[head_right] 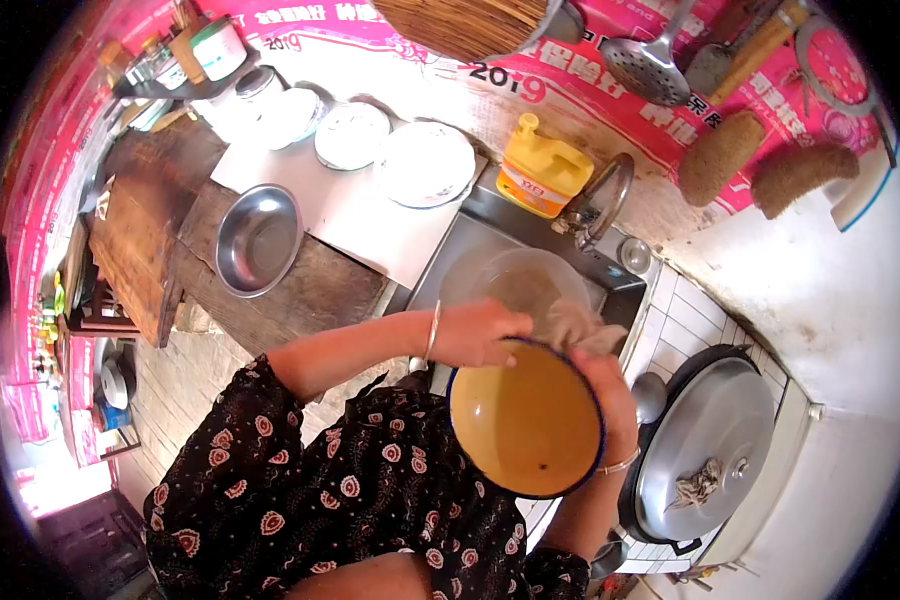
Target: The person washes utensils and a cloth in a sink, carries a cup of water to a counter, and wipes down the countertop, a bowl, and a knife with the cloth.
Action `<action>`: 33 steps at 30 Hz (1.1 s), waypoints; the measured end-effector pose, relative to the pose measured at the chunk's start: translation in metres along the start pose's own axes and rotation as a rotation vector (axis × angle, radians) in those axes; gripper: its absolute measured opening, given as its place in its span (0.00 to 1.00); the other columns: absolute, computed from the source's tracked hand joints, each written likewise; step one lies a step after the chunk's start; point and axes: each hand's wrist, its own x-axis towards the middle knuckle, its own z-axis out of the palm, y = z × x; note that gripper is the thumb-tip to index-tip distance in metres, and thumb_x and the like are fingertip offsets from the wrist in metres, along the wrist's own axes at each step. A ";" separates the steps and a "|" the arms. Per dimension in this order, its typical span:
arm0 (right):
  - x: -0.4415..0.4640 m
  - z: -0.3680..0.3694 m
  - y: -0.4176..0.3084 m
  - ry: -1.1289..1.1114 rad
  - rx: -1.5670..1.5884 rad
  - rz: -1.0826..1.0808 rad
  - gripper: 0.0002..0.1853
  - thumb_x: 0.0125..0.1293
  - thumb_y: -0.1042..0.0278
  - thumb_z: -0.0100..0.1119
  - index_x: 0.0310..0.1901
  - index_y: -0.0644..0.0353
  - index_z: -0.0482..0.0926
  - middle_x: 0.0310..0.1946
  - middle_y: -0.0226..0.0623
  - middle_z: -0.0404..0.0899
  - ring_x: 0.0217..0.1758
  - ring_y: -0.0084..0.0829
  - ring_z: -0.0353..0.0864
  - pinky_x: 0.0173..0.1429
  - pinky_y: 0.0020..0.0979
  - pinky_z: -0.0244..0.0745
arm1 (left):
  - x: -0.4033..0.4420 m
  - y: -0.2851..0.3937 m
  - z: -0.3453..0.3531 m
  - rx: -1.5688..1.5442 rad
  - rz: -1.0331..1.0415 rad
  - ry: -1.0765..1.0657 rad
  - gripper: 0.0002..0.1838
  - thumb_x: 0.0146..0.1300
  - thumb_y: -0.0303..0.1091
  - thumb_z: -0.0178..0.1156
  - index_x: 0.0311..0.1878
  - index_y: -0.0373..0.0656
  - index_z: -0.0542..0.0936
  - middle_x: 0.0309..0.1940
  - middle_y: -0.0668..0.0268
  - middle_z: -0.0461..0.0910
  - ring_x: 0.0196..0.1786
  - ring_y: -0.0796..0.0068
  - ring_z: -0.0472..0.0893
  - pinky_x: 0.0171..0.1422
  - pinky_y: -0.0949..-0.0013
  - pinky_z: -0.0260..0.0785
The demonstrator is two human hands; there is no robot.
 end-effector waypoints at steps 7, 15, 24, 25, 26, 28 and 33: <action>0.074 -0.020 0.022 -0.546 -0.542 -0.220 0.12 0.58 0.73 0.53 0.42 0.66 0.77 0.38 0.33 0.79 0.38 0.29 0.78 0.42 0.29 0.71 | -0.026 0.010 -0.014 0.210 0.218 0.107 0.10 0.51 0.28 0.52 0.38 0.43 0.67 0.27 0.56 0.74 0.33 0.48 0.75 0.35 0.52 0.64; 0.096 0.025 0.066 -0.490 0.537 0.113 0.21 0.62 0.62 0.46 0.52 0.68 0.67 0.46 0.48 0.74 0.40 0.42 0.78 0.39 0.34 0.76 | -0.070 -0.003 -0.071 0.302 0.050 0.313 0.10 0.52 0.29 0.53 0.40 0.45 0.69 0.27 0.58 0.75 0.33 0.54 0.77 0.35 0.59 0.67; 0.113 0.031 0.072 -0.260 0.640 0.158 0.29 0.63 0.54 0.43 0.59 0.70 0.59 0.48 0.60 0.70 0.41 0.55 0.78 0.28 0.40 0.81 | -0.134 -0.083 -0.152 0.664 -0.018 0.947 0.24 0.44 0.13 0.52 0.49 0.38 0.74 0.43 0.54 0.78 0.45 0.54 0.78 0.50 0.66 0.71; 0.111 0.030 0.072 -0.261 0.651 0.149 0.29 0.63 0.54 0.44 0.59 0.70 0.59 0.48 0.60 0.70 0.41 0.55 0.78 0.28 0.39 0.81 | -0.140 -0.103 -0.167 0.637 -0.142 1.041 0.24 0.43 0.12 0.51 0.49 0.38 0.74 0.46 0.54 0.76 0.47 0.54 0.77 0.51 0.65 0.70; 0.109 0.027 0.072 -0.272 0.653 0.145 0.29 0.62 0.56 0.47 0.58 0.70 0.60 0.47 0.59 0.71 0.40 0.54 0.78 0.28 0.39 0.81 | -0.148 -0.127 -0.184 0.775 -0.161 1.171 0.25 0.44 0.13 0.51 0.50 0.40 0.74 0.45 0.53 0.76 0.46 0.54 0.77 0.50 0.65 0.71; 0.102 0.020 0.079 -0.268 0.694 0.186 0.30 0.61 0.55 0.47 0.58 0.70 0.60 0.46 0.58 0.72 0.39 0.54 0.79 0.28 0.38 0.81 | -0.158 -0.153 -0.212 0.902 -0.314 1.344 0.28 0.45 0.15 0.53 0.54 0.46 0.71 0.35 0.54 0.76 0.39 0.53 0.77 0.45 0.60 0.70; 0.088 0.020 0.088 -0.149 0.638 0.121 0.31 0.60 0.54 0.49 0.58 0.70 0.60 0.45 0.59 0.72 0.37 0.53 0.79 0.27 0.37 0.81 | -0.165 -0.217 -0.259 1.105 -0.626 1.414 0.36 0.47 0.15 0.51 0.62 0.53 0.62 0.46 0.55 0.68 0.48 0.51 0.70 0.47 0.56 0.69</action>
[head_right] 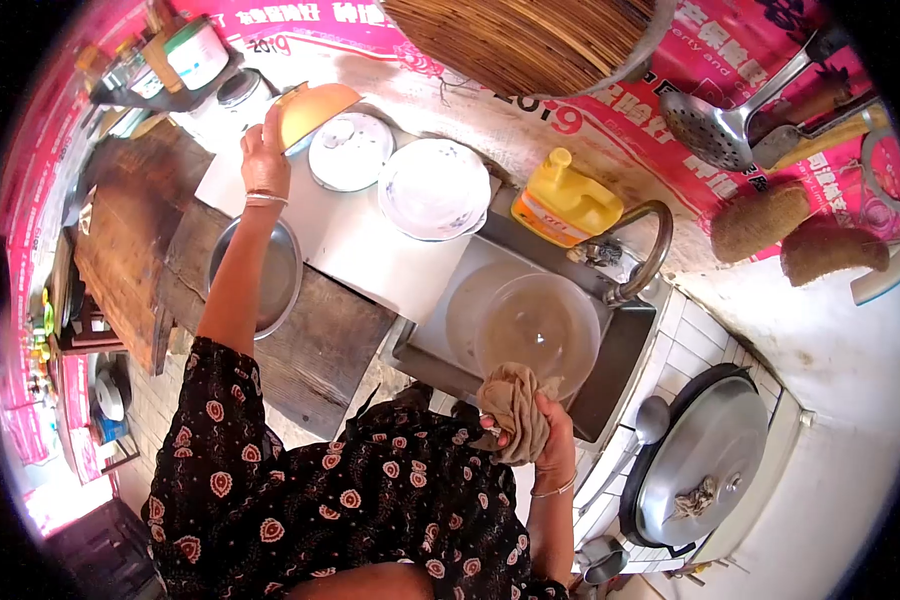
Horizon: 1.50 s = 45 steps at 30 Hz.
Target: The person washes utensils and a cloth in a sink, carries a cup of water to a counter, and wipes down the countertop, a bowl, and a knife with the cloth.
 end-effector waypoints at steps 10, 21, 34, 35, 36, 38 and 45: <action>-0.016 0.003 0.006 0.070 0.086 -0.079 0.26 0.65 0.52 0.47 0.57 0.64 0.63 0.47 0.49 0.73 0.44 0.44 0.79 0.33 0.32 0.79 | 0.002 0.000 0.089 -0.483 -0.499 -0.311 0.27 0.68 0.44 0.38 0.67 0.43 0.52 0.61 0.54 0.60 0.53 0.58 0.73 0.56 0.60 0.65; -0.065 -0.060 0.057 0.252 0.215 -0.379 0.26 0.63 0.50 0.48 0.51 0.68 0.67 0.44 0.50 0.75 0.37 0.41 0.80 0.31 0.33 0.81 | -0.047 0.005 0.106 0.368 0.014 -0.404 0.30 0.58 0.25 0.49 0.65 0.46 0.54 0.63 0.59 0.55 0.58 0.53 0.65 0.54 0.56 0.69; -0.179 -0.260 0.045 1.943 -0.809 -0.475 0.19 0.52 0.56 0.59 0.36 0.67 0.78 0.28 0.43 0.80 0.31 0.38 0.79 0.40 0.35 0.73 | -0.084 0.007 0.085 0.103 0.341 -0.283 0.18 0.49 0.24 0.56 0.47 0.33 0.75 0.51 0.47 0.72 0.58 0.54 0.68 0.63 0.58 0.59; -0.179 -0.273 0.043 1.967 -0.872 -0.362 0.20 0.52 0.56 0.58 0.38 0.67 0.77 0.31 0.45 0.79 0.34 0.41 0.79 0.41 0.38 0.73 | -0.089 0.012 0.084 0.031 0.358 -0.269 0.17 0.49 0.24 0.56 0.45 0.32 0.75 0.50 0.49 0.73 0.58 0.54 0.69 0.63 0.58 0.59; -0.181 -0.283 0.041 1.987 -0.939 -0.240 0.20 0.53 0.57 0.57 0.40 0.66 0.76 0.33 0.47 0.79 0.36 0.43 0.78 0.42 0.40 0.73 | -0.095 0.018 0.077 -0.039 0.375 -0.261 0.16 0.49 0.24 0.56 0.44 0.32 0.76 0.49 0.50 0.74 0.57 0.54 0.70 0.63 0.59 0.60; -0.170 -0.301 0.041 2.048 -1.023 -0.037 0.21 0.54 0.59 0.55 0.45 0.67 0.73 0.39 0.48 0.77 0.42 0.47 0.77 0.45 0.43 0.73 | -0.111 0.087 0.035 -0.257 0.229 -0.350 0.14 0.53 0.23 0.53 0.44 0.31 0.76 0.48 0.53 0.75 0.50 0.62 0.75 0.53 0.67 0.67; -0.164 -0.299 0.027 1.991 -1.128 0.076 0.14 0.54 0.70 0.52 0.43 0.63 0.69 0.37 0.51 0.77 0.42 0.51 0.77 0.44 0.44 0.74 | -0.177 0.200 0.009 -0.672 0.409 -0.626 0.11 0.55 0.21 0.53 0.42 0.35 0.77 0.45 0.59 0.78 0.45 0.71 0.77 0.50 0.72 0.69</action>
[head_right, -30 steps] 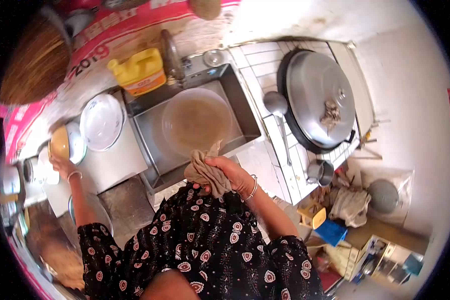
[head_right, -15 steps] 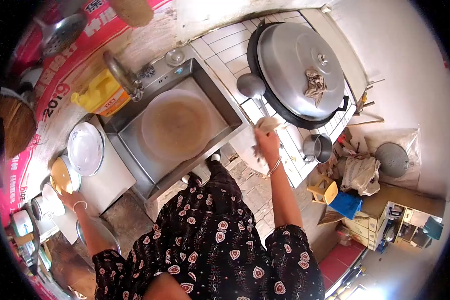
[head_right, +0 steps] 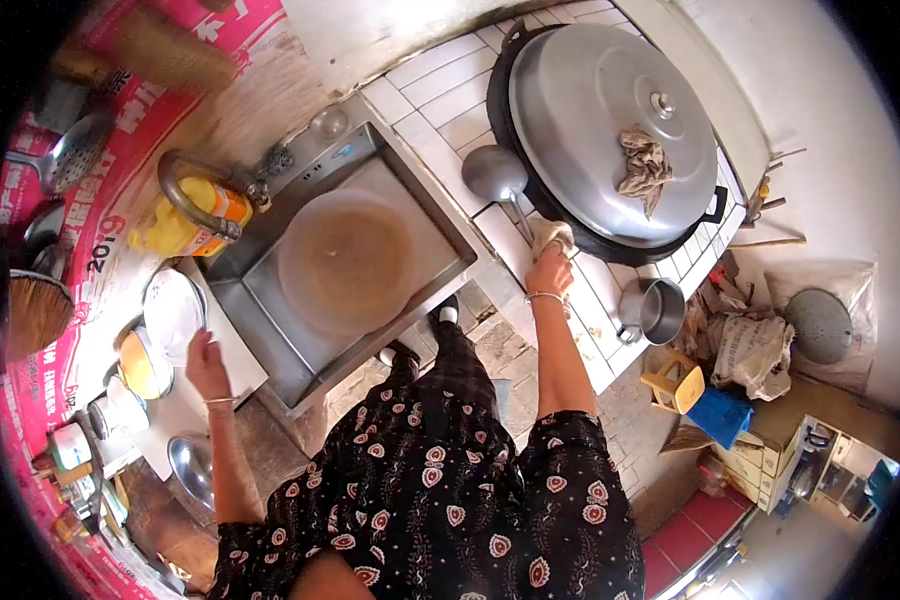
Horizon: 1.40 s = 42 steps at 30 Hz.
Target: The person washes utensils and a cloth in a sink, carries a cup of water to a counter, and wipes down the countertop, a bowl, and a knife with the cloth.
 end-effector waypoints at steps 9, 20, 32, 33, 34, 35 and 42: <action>-0.083 -0.050 -0.040 -0.138 0.785 -0.308 0.24 0.44 0.69 0.55 0.49 0.51 0.73 0.30 0.46 0.79 0.34 0.46 0.79 0.38 0.40 0.74 | -0.008 0.157 0.120 -0.620 -0.256 -0.767 0.13 0.61 0.29 0.51 0.48 0.37 0.76 0.42 0.63 0.77 0.44 0.75 0.77 0.46 0.74 0.70; -0.135 -0.092 -0.092 -0.544 1.050 -0.585 0.21 0.52 0.65 0.59 0.49 0.59 0.72 0.34 0.43 0.78 0.40 0.40 0.78 0.46 0.34 0.71 | 0.048 0.264 0.161 -1.478 -0.587 -0.783 0.09 0.65 0.34 0.50 0.42 0.38 0.71 0.27 0.63 0.75 0.21 0.82 0.70 0.23 0.77 0.64; -0.091 -0.178 -0.137 0.203 0.704 -1.297 0.15 0.54 0.62 0.56 0.45 0.52 0.75 0.52 0.40 0.69 0.59 0.46 0.64 0.59 0.44 0.57 | 0.023 0.307 0.094 -1.336 -0.585 -0.802 0.08 0.59 0.28 0.51 0.42 0.39 0.71 0.21 0.68 0.69 0.19 0.84 0.62 0.21 0.79 0.55; -0.100 -0.195 -0.152 0.290 0.446 -1.265 0.17 0.55 0.55 0.54 0.46 0.48 0.76 0.54 0.35 0.68 0.63 0.43 0.60 0.61 0.44 0.52 | 0.015 0.310 0.089 -1.266 -0.567 -0.798 0.08 0.59 0.28 0.52 0.42 0.40 0.71 0.20 0.69 0.68 0.19 0.84 0.62 0.21 0.79 0.55; -0.099 -0.198 -0.159 0.339 0.431 -1.283 0.15 0.56 0.55 0.53 0.44 0.48 0.76 0.54 0.32 0.69 0.60 0.42 0.63 0.59 0.44 0.54 | 0.011 0.301 0.086 -1.112 -0.438 -0.893 0.08 0.59 0.28 0.52 0.42 0.40 0.71 0.20 0.70 0.67 0.20 0.84 0.62 0.21 0.78 0.55; -0.095 -0.202 -0.166 0.388 0.418 -1.301 0.14 0.58 0.54 0.52 0.43 0.48 0.77 0.54 0.29 0.70 0.57 0.41 0.66 0.58 0.44 0.56 | 0.007 0.301 0.085 -1.159 -0.383 -0.901 0.07 0.59 0.27 0.50 0.41 0.40 0.71 0.19 0.72 0.66 0.20 0.84 0.62 0.22 0.79 0.54; -0.039 -0.219 -0.200 -0.119 0.695 -1.058 0.13 0.62 0.57 0.50 0.42 0.55 0.77 0.34 0.35 0.77 0.36 0.34 0.76 0.43 0.27 0.70 | -0.002 0.317 0.052 -1.258 -0.397 -0.926 0.08 0.64 0.28 0.44 0.40 0.35 0.71 0.17 0.74 0.61 0.18 0.88 0.58 0.20 0.83 0.49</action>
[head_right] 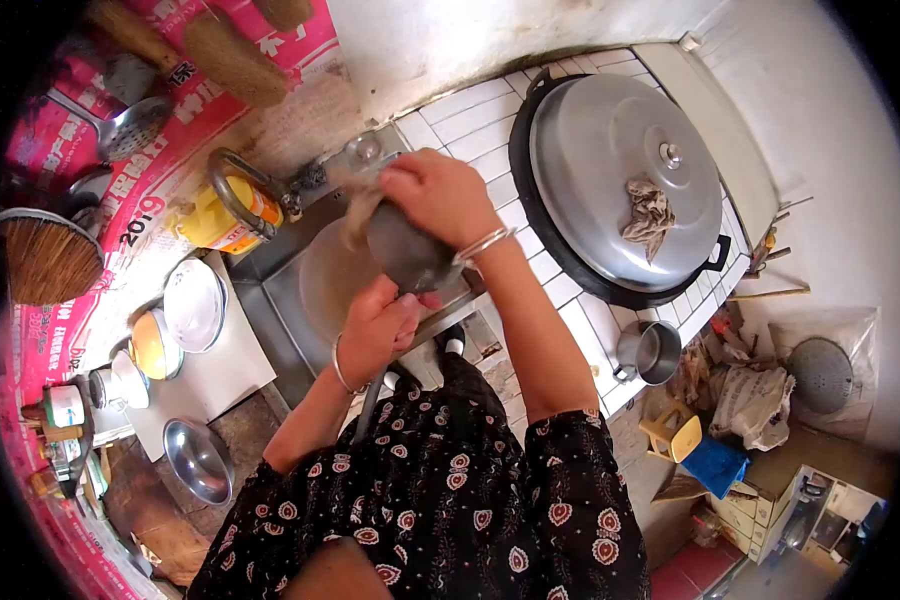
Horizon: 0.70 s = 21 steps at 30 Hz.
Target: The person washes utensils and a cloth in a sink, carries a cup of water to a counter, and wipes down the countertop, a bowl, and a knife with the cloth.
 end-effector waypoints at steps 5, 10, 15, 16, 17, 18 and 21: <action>-0.026 0.018 0.020 0.184 0.795 0.306 0.21 0.67 0.52 0.43 0.45 0.64 0.74 0.39 0.33 0.74 0.43 0.23 0.70 0.52 0.26 0.65 | -0.012 0.013 -0.008 -0.055 0.046 -0.023 0.10 0.65 0.30 0.44 0.40 0.32 0.71 0.16 0.74 0.60 0.17 0.88 0.57 0.19 0.83 0.48; -0.064 0.076 0.019 0.512 0.917 0.413 0.27 0.68 0.48 0.39 0.53 0.67 0.66 0.47 0.40 0.71 0.49 0.28 0.68 0.56 0.27 0.62 | -0.014 0.011 -0.015 -0.050 0.059 0.022 0.10 0.66 0.30 0.43 0.38 0.33 0.71 0.15 0.73 0.61 0.16 0.88 0.57 0.18 0.82 0.49; -0.092 0.081 -0.010 0.399 0.729 0.474 0.30 0.68 0.45 0.37 0.49 0.71 0.66 0.38 0.50 0.74 0.43 0.36 0.72 0.47 0.33 0.66 | -0.010 0.000 -0.022 0.187 0.159 0.123 0.07 0.65 0.28 0.45 0.35 0.37 0.71 0.15 0.71 0.66 0.16 0.86 0.62 0.19 0.79 0.54; -0.094 0.094 -0.009 0.359 0.648 0.555 0.28 0.68 0.46 0.38 0.43 0.71 0.69 0.31 0.50 0.74 0.36 0.40 0.73 0.41 0.36 0.66 | -0.009 -0.005 -0.025 0.271 0.191 0.162 0.07 0.65 0.29 0.46 0.35 0.37 0.72 0.16 0.69 0.68 0.16 0.86 0.63 0.19 0.78 0.54; -0.106 0.101 -0.011 0.294 0.477 0.405 0.25 0.67 0.50 0.41 0.38 0.71 0.71 0.29 0.51 0.74 0.32 0.43 0.73 0.39 0.37 0.67 | -0.005 -0.014 -0.031 0.422 0.325 0.212 0.07 0.64 0.29 0.46 0.35 0.37 0.72 0.17 0.68 0.69 0.16 0.85 0.63 0.19 0.78 0.55; -0.107 0.098 -0.030 0.340 0.517 0.300 0.23 0.67 0.52 0.42 0.35 0.71 0.71 0.29 0.52 0.74 0.32 0.44 0.73 0.38 0.37 0.67 | 0.003 -0.026 -0.041 0.574 0.462 0.261 0.07 0.64 0.29 0.47 0.34 0.37 0.72 0.17 0.68 0.69 0.17 0.85 0.64 0.19 0.78 0.56; -0.107 0.088 -0.040 0.260 0.482 0.221 0.20 0.67 0.57 0.44 0.33 0.71 0.72 0.28 0.52 0.74 0.31 0.43 0.73 0.37 0.37 0.67 | 0.000 -0.025 -0.042 0.767 0.608 0.358 0.08 0.63 0.32 0.50 0.33 0.36 0.71 0.17 0.69 0.70 0.16 0.84 0.66 0.19 0.77 0.57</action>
